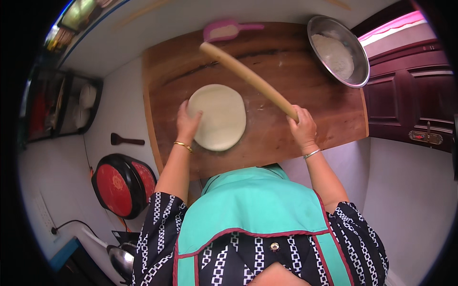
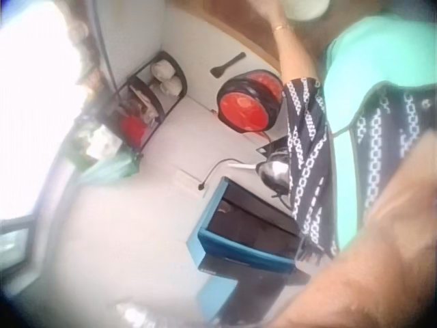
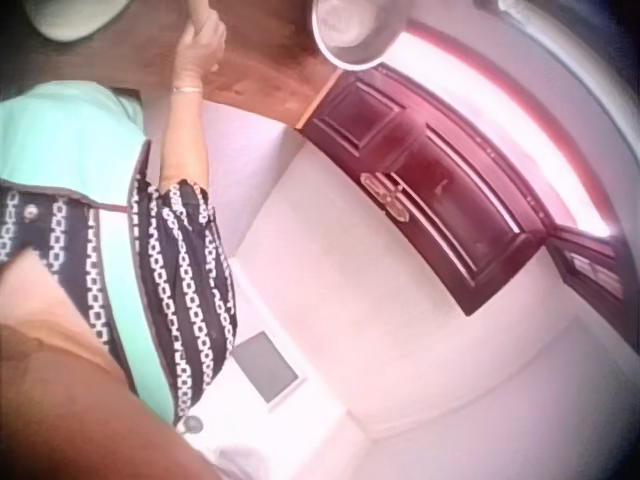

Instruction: The person wipes a counter with a cloth, stirs green vegetables in a pot with chopsticks, kneads dough by hand, and flattens it using a rolling pin on a wooden board.

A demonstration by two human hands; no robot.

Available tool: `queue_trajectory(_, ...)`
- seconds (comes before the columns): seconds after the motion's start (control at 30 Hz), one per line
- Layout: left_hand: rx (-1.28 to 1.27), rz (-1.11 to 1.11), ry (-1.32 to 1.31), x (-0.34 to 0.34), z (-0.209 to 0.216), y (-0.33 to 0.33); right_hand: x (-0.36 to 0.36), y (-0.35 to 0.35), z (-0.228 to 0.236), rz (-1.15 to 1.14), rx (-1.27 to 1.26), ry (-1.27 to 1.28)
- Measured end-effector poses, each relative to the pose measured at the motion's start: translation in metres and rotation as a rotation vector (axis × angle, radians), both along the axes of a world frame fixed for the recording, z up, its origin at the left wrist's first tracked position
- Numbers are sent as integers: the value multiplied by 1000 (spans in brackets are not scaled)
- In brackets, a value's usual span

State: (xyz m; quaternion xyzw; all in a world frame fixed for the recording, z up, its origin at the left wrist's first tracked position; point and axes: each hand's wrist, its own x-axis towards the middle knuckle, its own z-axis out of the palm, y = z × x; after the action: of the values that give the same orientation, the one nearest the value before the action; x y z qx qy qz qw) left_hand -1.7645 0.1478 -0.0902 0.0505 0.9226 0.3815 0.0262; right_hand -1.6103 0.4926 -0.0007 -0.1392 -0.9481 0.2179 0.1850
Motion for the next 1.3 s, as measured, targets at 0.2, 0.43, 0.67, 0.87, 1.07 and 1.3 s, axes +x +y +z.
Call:
queue_trajectory(0.2,144,-127,-794,-61,48,24,-3,29,-4,-187,-258,-55)
queue_trajectory(0.43,-139,-862,-691,-137,47,176,-40,49,-14,-172,-306,-87)
queue_trajectory(0.67,335,-379,-678,-183,42,132,-63,56,-12,-113,-287,-76)
queue_trajectory(0.87,803,82,-944,-44,39,76,-56,21,-11,33,-162,-46)
queue_trajectory(1.07,361,242,-719,54,45,14,-30,-17,-11,256,-40,-156)
queue_trajectory(1.3,-321,-133,356,25,36,-18,-45,-37,-44,379,234,-45)
